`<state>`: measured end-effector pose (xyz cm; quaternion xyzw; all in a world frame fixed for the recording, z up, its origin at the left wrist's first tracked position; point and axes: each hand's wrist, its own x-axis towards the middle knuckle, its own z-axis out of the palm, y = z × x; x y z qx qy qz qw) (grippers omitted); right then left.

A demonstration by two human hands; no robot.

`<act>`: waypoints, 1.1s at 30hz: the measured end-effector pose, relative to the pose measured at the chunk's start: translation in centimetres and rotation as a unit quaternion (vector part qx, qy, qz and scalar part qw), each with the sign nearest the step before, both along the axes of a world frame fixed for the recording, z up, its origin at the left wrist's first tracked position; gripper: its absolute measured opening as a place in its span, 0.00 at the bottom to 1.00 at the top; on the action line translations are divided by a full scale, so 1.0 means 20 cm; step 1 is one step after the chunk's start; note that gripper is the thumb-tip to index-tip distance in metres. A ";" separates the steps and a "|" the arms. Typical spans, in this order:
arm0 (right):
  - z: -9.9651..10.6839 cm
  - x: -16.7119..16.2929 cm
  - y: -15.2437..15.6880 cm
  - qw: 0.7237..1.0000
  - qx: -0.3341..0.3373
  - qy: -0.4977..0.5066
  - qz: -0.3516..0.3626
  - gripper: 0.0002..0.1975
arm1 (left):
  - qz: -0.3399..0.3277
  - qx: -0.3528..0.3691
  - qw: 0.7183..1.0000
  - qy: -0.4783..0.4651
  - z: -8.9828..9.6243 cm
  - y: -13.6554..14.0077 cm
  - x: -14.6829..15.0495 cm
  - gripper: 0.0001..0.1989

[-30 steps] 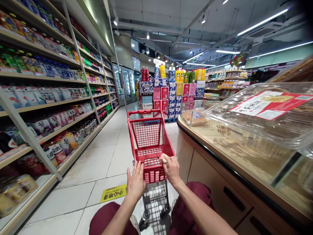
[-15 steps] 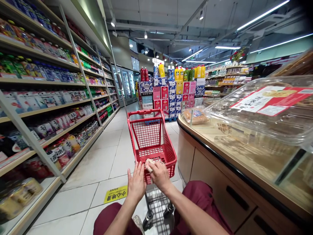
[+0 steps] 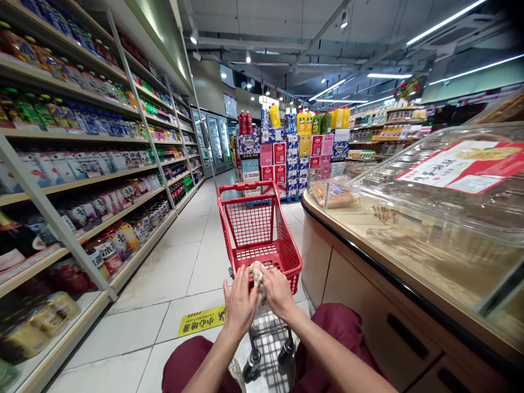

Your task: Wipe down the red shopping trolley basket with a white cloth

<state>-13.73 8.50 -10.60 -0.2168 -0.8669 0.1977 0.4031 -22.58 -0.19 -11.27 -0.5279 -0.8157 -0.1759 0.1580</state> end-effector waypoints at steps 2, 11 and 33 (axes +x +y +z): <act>0.01 0.05 0.08 0.998 -0.059 0.031 0.017 0.23 | -0.027 0.005 0.999 -0.024 0.02 0.10 0.08 0.26; -0.06 0.21 0.35 0.993 -0.044 -0.004 -0.112 0.22 | -0.070 0.047 0.996 -0.013 0.09 0.12 -0.07 0.15; -0.18 0.22 0.17 0.978 -0.086 0.183 -0.053 0.22 | -0.187 0.062 0.980 0.014 -0.01 0.23 0.15 0.16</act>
